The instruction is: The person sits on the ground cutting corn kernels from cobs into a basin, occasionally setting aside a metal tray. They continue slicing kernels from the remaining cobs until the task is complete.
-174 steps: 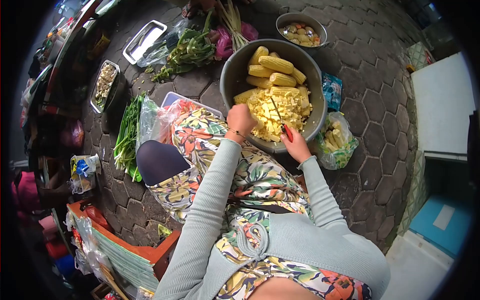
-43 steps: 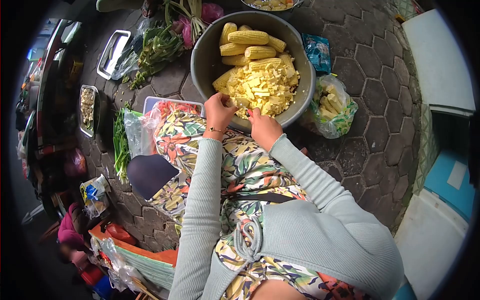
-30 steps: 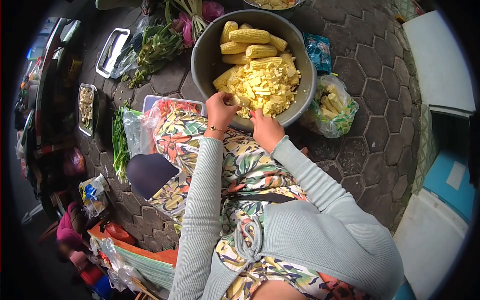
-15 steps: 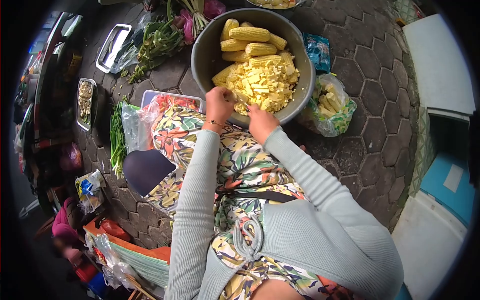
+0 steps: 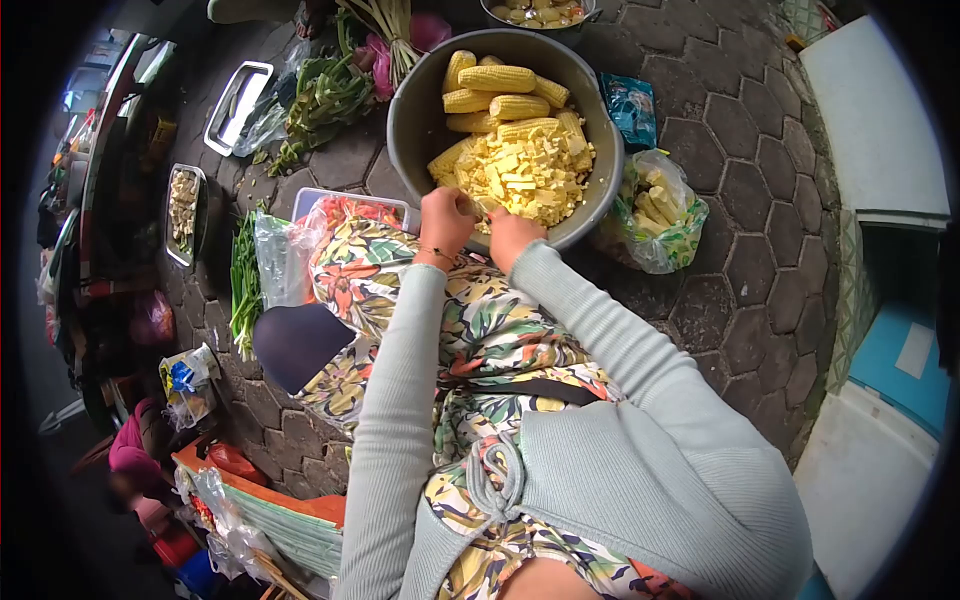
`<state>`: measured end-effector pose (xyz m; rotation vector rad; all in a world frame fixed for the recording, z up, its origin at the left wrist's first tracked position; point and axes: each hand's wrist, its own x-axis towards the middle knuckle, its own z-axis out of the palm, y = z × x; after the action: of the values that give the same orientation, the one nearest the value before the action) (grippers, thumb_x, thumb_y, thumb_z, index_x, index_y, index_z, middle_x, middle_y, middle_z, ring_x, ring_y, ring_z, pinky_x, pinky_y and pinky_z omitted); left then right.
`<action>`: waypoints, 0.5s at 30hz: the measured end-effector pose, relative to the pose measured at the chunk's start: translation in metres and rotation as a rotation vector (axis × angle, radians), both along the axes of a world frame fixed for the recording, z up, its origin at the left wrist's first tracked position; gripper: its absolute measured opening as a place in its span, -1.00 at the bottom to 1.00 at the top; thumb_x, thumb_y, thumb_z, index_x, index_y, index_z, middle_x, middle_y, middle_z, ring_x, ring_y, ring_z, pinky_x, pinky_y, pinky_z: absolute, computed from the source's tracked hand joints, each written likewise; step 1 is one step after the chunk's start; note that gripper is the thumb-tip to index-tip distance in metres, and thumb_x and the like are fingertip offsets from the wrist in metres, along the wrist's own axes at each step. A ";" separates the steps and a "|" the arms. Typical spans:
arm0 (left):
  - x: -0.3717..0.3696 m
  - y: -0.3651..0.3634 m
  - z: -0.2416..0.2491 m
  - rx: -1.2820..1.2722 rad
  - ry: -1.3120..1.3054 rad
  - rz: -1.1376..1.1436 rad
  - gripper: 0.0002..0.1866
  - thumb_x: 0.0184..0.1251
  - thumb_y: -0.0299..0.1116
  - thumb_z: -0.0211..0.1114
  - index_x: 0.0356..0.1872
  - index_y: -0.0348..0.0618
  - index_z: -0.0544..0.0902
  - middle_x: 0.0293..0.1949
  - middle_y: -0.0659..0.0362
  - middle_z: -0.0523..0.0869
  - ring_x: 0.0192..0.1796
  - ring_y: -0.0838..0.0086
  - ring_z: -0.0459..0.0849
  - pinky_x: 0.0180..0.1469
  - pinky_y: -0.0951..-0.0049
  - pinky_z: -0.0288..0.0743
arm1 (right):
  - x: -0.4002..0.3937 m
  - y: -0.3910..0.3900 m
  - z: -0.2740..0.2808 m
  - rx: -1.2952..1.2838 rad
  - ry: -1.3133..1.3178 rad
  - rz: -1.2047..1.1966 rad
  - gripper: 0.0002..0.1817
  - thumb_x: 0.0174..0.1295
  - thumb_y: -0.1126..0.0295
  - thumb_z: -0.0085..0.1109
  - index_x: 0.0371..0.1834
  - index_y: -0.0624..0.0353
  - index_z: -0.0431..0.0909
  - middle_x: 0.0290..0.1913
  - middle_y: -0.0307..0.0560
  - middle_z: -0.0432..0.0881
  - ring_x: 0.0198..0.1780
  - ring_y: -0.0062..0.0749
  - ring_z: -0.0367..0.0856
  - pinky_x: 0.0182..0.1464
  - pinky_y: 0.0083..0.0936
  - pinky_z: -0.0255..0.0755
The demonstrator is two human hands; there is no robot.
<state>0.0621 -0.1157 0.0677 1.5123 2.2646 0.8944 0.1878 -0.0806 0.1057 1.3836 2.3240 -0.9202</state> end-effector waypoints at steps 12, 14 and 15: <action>0.004 -0.004 0.008 -0.071 -0.008 -0.032 -0.77 -0.47 -0.51 0.41 -0.67 -0.28 0.53 -0.62 0.04 0.53 -0.50 0.23 0.55 -0.44 0.40 0.40 | 0.001 0.017 -0.038 0.012 -0.092 0.099 -0.74 0.12 0.35 -0.12 -0.18 0.20 0.48 -0.21 0.03 0.58 -0.13 -0.20 0.56 -0.11 -0.35 0.43; 0.000 -0.003 0.006 -0.097 -0.001 -0.044 -0.76 -0.48 -0.50 0.42 -0.68 -0.27 0.53 -0.62 0.05 0.53 -0.52 0.26 0.53 -0.45 0.41 0.39 | 0.004 0.018 -0.040 -0.006 -0.089 0.101 -0.71 0.11 0.34 -0.11 -0.14 0.20 0.46 -0.19 0.01 0.58 -0.10 -0.21 0.55 -0.08 -0.35 0.42; 0.001 -0.004 0.006 -0.105 -0.020 -0.057 -0.78 -0.45 -0.48 0.41 -0.66 -0.26 0.55 -0.61 0.05 0.54 -0.51 0.26 0.54 -0.44 0.41 0.39 | 0.003 0.019 -0.043 -0.024 -0.093 0.086 -0.70 0.11 0.33 -0.09 -0.12 0.21 0.46 -0.19 -0.01 0.58 -0.08 -0.21 0.54 -0.05 -0.35 0.40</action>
<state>0.0627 -0.1194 0.0733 1.5069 2.2063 0.7591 0.1903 -0.0619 0.0624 1.2790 2.2760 -0.8375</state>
